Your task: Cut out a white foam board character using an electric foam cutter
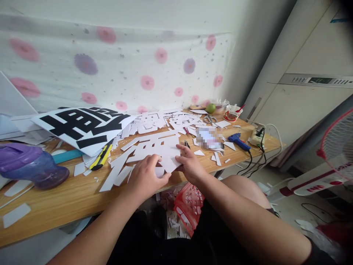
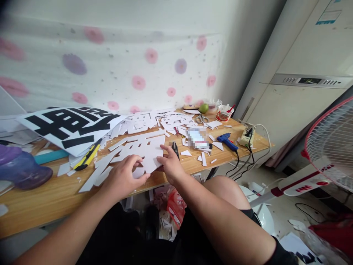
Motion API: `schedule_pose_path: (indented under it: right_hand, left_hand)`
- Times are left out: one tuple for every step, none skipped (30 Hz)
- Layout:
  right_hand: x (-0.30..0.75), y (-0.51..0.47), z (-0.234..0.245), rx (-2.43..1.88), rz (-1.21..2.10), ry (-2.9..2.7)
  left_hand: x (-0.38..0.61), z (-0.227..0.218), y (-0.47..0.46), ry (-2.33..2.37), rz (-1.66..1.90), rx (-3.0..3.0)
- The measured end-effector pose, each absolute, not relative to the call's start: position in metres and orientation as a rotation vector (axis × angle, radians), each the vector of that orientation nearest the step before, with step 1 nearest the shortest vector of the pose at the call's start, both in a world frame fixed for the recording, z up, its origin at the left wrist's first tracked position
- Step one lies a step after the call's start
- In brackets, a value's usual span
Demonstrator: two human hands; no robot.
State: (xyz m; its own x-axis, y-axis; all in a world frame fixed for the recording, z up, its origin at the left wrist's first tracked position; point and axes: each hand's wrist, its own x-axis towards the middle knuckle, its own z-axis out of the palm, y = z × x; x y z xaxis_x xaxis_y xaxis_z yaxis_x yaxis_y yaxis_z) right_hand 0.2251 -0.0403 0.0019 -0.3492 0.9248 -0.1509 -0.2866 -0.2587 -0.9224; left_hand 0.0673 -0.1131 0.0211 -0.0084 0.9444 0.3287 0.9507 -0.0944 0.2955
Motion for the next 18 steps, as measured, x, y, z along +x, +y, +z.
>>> schedule_pose_path:
  right_hand:
    - [0.224, -0.043, 0.003, -0.869, 1.770, -0.976]
    - [0.223, -0.045, 0.003, -0.830, 1.772, -0.929]
    - [0.222, -0.046, 0.004, -0.800, 1.765, -0.900]
    - [0.221, -0.048, 0.006, -0.774, 1.756, -0.877]
    - [0.221, -0.049, 0.007, -0.755, 1.746, -0.859]
    - [0.220, -0.050, 0.008, -0.742, 1.736, -0.847]
    - [0.220, -0.051, 0.010, -0.734, 1.729, -0.846]
    - [0.219, -0.052, 0.011, -0.732, 1.721, -0.852]
    - [0.219, -0.053, 0.012, -0.733, 1.712, -0.863]
    - [0.218, -0.054, 0.012, -0.735, 1.703, -0.879]
    - [0.217, -0.056, 0.012, -0.737, 1.695, -0.900]
    - [0.216, -0.057, 0.012, -0.738, 1.689, -0.923]
    - [0.215, -0.058, 0.012, -0.740, 1.686, -0.948]
    - [0.214, -0.059, 0.011, -0.741, 1.685, -0.974]
    - [0.213, -0.060, 0.011, -0.742, 1.685, -1.000]
    - [0.212, -0.061, 0.009, -0.742, 1.685, -1.023]
    - [0.212, -0.062, 0.008, -0.741, 1.684, -1.045]
    - [0.212, -0.063, 0.007, -0.739, 1.684, -1.067]
  left_hand:
    - [0.065, 0.023, -0.117, -2.072, -0.734, -2.202]
    - [0.063, 0.025, -0.122, -2.028, -0.766, -2.199]
    - [0.061, 0.026, -0.129, -1.969, -0.820, -2.190]
    - [0.060, 0.027, -0.137, -1.897, -0.893, -2.181]
    - [0.060, 0.027, -0.147, -1.793, -1.014, -2.173]
    - [0.060, 0.025, -0.158, -1.686, -1.163, -2.169]
    - [0.061, 0.021, -0.168, -1.580, -1.318, -2.210]
    - [0.063, 0.015, -0.178, -1.538, -1.457, -2.304]
    - [0.065, 0.008, -0.185, -1.581, -1.626, -2.413]
    - [0.068, 0.000, -0.191, -1.712, -1.844, -2.493]
    - [0.071, -0.009, -0.193, -1.880, -2.071, -2.535]
    - [0.075, -0.016, -0.193, -1.965, -2.154, -2.567]
    - [0.077, -0.023, -0.189, -2.042, -2.259, -2.575]
    - [0.080, -0.027, -0.184, -2.115, -2.467, -2.537]
    - [0.082, -0.029, -0.178, -2.159, -2.902, -2.340]
    - [0.084, -0.029, -0.171, -2.111, -3.312, -2.065]
    - [0.086, -0.027, -0.164, -2.030, -3.546, -1.866]
    - [0.088, -0.023, -0.159, -1.919, -3.712, -1.704]
